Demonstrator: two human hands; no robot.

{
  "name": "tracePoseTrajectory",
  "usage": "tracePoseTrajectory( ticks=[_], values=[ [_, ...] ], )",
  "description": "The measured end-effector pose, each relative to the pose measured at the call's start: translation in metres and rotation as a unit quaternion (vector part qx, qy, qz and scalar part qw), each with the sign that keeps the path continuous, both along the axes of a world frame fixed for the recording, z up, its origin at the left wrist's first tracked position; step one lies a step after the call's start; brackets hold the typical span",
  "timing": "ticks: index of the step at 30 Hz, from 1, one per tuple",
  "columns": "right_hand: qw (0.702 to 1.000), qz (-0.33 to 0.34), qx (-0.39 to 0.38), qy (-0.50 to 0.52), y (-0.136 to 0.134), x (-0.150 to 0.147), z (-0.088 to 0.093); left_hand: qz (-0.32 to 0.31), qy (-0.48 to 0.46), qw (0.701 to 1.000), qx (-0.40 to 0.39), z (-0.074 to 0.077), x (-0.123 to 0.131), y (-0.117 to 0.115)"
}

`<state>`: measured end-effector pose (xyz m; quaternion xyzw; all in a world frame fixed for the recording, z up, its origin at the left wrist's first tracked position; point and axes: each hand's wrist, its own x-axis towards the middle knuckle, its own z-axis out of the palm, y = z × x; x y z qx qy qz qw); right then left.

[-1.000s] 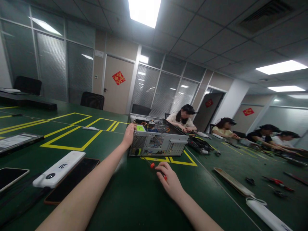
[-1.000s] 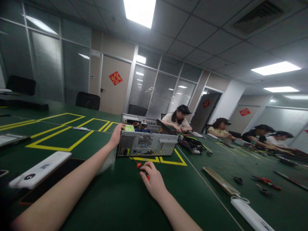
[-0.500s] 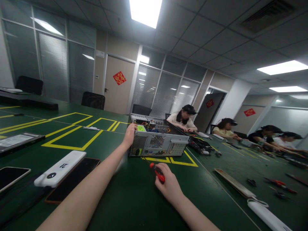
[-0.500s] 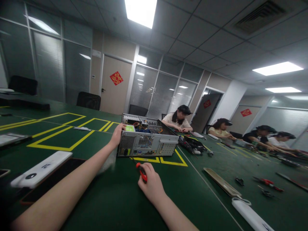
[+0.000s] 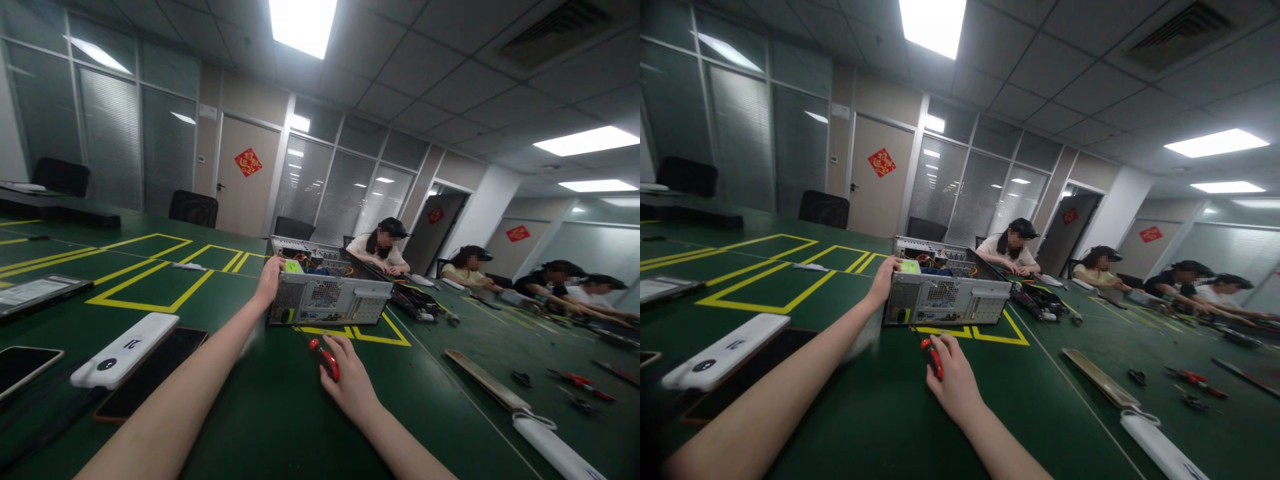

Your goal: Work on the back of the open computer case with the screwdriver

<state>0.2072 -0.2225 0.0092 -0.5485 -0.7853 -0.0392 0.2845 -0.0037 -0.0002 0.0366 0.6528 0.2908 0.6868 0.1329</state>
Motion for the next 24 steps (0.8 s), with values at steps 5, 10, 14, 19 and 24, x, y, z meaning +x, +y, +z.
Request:
tracePoseTrajectory(
  ticks=[5, 10, 14, 19, 24],
  values=[
    [0.999, -0.003, -0.024, -0.023, 0.0, 0.0, 0.003, 0.003, 0.003, 1.0, -0.006, -0.001, 0.0, 0.001],
    [0.997, 0.024, -0.021, -0.067, -0.001, 0.0, 0.006, 0.003, -0.003, 1.0, -0.014, -0.001, 0.0, 0.001],
    [0.978, 0.087, 0.032, -0.188, -0.002, -0.003, 0.001, -0.004, -0.006, 1.0, -0.018, -0.001, 0.0, 0.001],
    [0.951, 0.163, 0.079, -0.249, 0.001, -0.009, -0.013, -0.002, -0.009, 1.0, -0.019, -0.004, 0.0, 0.004],
    [0.991, 0.026, -0.013, -0.129, -0.003, -0.009, -0.002, 0.002, -0.009, 1.0, -0.018, -0.005, 0.001, 0.006]
  ],
)
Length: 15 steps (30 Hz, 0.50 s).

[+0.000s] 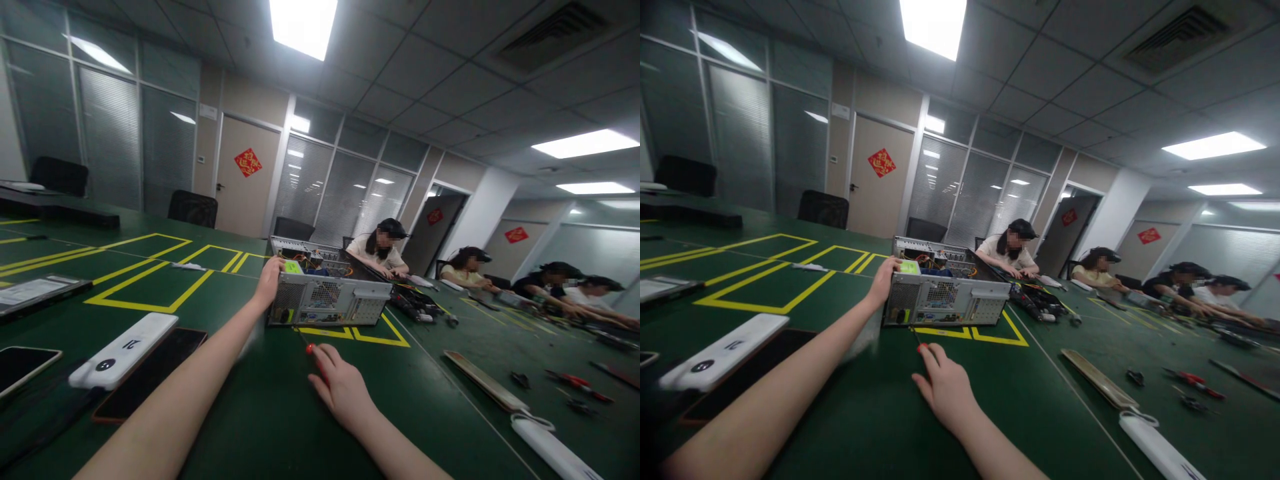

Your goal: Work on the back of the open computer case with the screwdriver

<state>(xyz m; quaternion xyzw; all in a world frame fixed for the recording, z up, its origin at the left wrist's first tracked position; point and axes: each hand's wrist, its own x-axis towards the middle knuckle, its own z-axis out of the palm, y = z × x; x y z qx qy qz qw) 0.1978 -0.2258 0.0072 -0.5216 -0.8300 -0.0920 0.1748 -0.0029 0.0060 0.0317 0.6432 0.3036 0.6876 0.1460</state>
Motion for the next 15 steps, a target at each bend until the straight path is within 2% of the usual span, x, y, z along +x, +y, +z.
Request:
tracePoseTrajectory(
  ticks=[2, 4, 11, 15],
  values=[
    [0.997, -0.055, -0.028, 0.049, -0.0017, 0.0006, 0.0061, 0.002, 0.0, 1.0, 0.004, 0.0003, 0.0002, -0.0003],
    [0.995, -0.067, -0.032, 0.061, -0.0025, 0.0012, 0.0087, 0.001, 0.003, 1.0, 0.006, 0.0007, 0.0002, -0.0011],
    [0.998, 0.02, 0.055, -0.019, -0.0044, 0.0011, 0.0008, -0.003, 0.0, 1.0, -0.001, 0.0013, -0.0002, -0.003],
    [1.0, -0.002, 0.028, 0.008, -0.0048, -0.0012, 0.0036, 0.0, 0.001, 1.0, 0.0, 0.002, -0.0002, -0.0032]
  ],
)
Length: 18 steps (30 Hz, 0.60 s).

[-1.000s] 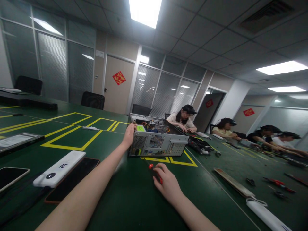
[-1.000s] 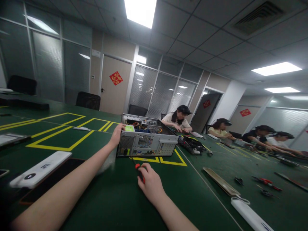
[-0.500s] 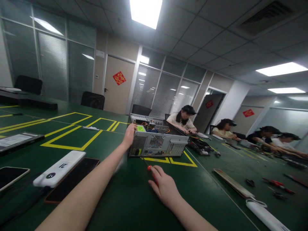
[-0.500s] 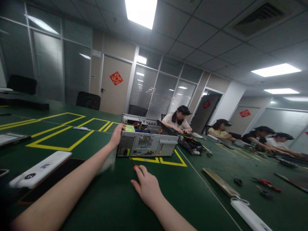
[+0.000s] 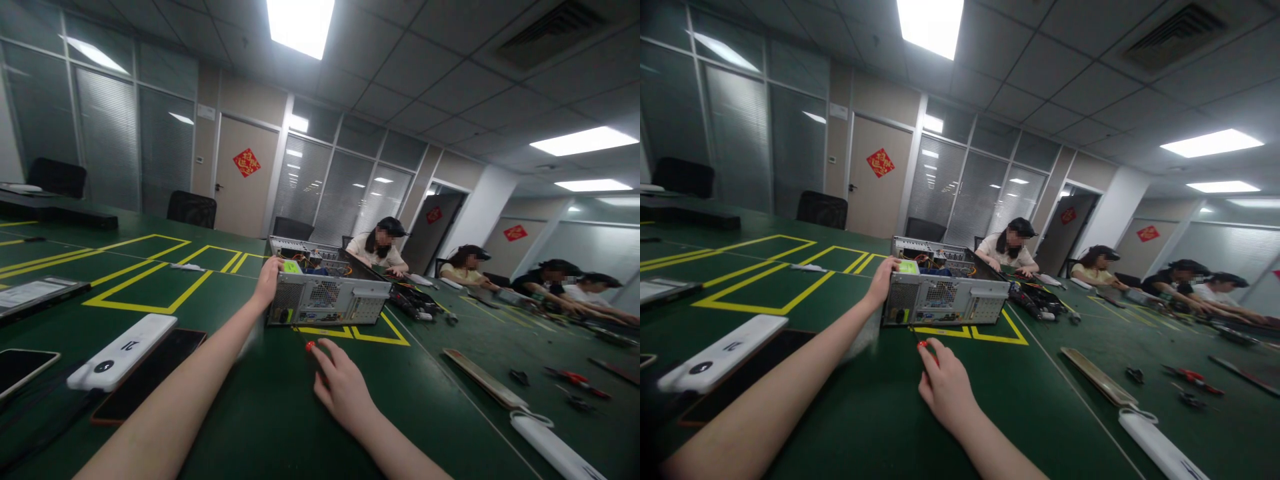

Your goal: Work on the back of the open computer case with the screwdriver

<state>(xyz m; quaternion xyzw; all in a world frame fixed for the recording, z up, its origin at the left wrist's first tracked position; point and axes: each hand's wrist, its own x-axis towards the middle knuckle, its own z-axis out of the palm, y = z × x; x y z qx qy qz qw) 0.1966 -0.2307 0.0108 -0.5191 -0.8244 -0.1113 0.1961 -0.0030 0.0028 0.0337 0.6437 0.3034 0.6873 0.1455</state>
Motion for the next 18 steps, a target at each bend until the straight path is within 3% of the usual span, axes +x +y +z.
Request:
tracePoseTrajectory(
  ticks=[5, 12, 18],
  values=[
    [0.996, -0.033, -0.06, 0.06, 0.0003, -0.0018, 0.0045, -0.003, 0.012, 1.0, -0.013, 0.0021, -0.001, -0.0023],
    [1.0, -0.007, 0.011, -0.024, 0.0008, 0.0003, -0.003, 0.004, 0.018, 1.0, 0.003, 0.0023, -0.0011, -0.0026],
    [0.994, -0.056, -0.077, 0.061, 0.0003, -0.0012, 0.0035, 0.006, 0.023, 1.0, 0.005, 0.0025, -0.0017, -0.0026]
  ],
)
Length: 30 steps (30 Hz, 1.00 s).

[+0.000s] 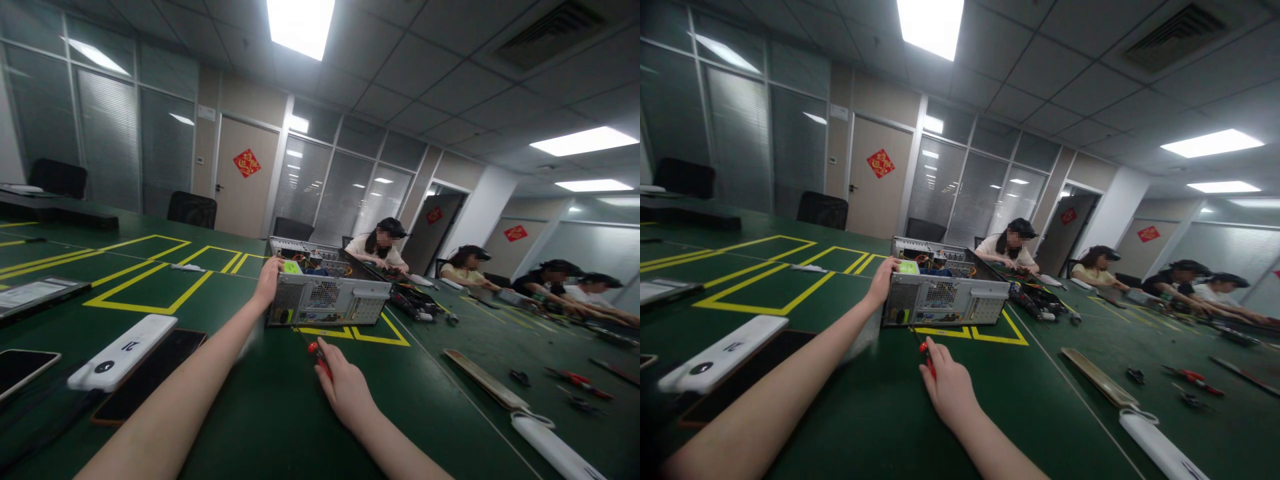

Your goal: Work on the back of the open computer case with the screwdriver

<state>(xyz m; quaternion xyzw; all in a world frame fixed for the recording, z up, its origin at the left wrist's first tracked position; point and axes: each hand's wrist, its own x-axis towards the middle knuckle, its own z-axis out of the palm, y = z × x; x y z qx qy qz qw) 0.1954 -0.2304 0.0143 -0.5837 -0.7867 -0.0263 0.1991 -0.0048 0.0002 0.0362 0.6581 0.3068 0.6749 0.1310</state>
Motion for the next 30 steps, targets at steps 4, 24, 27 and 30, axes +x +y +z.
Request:
tracePoseTrajectory(
  ticks=[4, 24, 27, 30],
  values=[
    [0.999, 0.01, 0.032, -0.021, 0.0, 0.0, -0.004, -0.008, -0.009, 1.0, 0.007, 0.0, 0.0, 0.0],
    [0.99, 0.048, 0.126, -0.042, 0.006, 0.007, -0.014, -0.003, -0.004, 1.0, -0.008, -0.001, 0.0, 0.0],
    [0.995, 0.023, 0.09, -0.017, 0.005, 0.006, -0.009, 0.0, -0.005, 1.0, -0.004, -0.001, 0.0, 0.001],
    [0.999, 0.0, 0.031, 0.006, 0.002, 0.002, -0.003, -0.001, -0.006, 1.0, -0.007, -0.001, 0.0, 0.0]
  ],
)
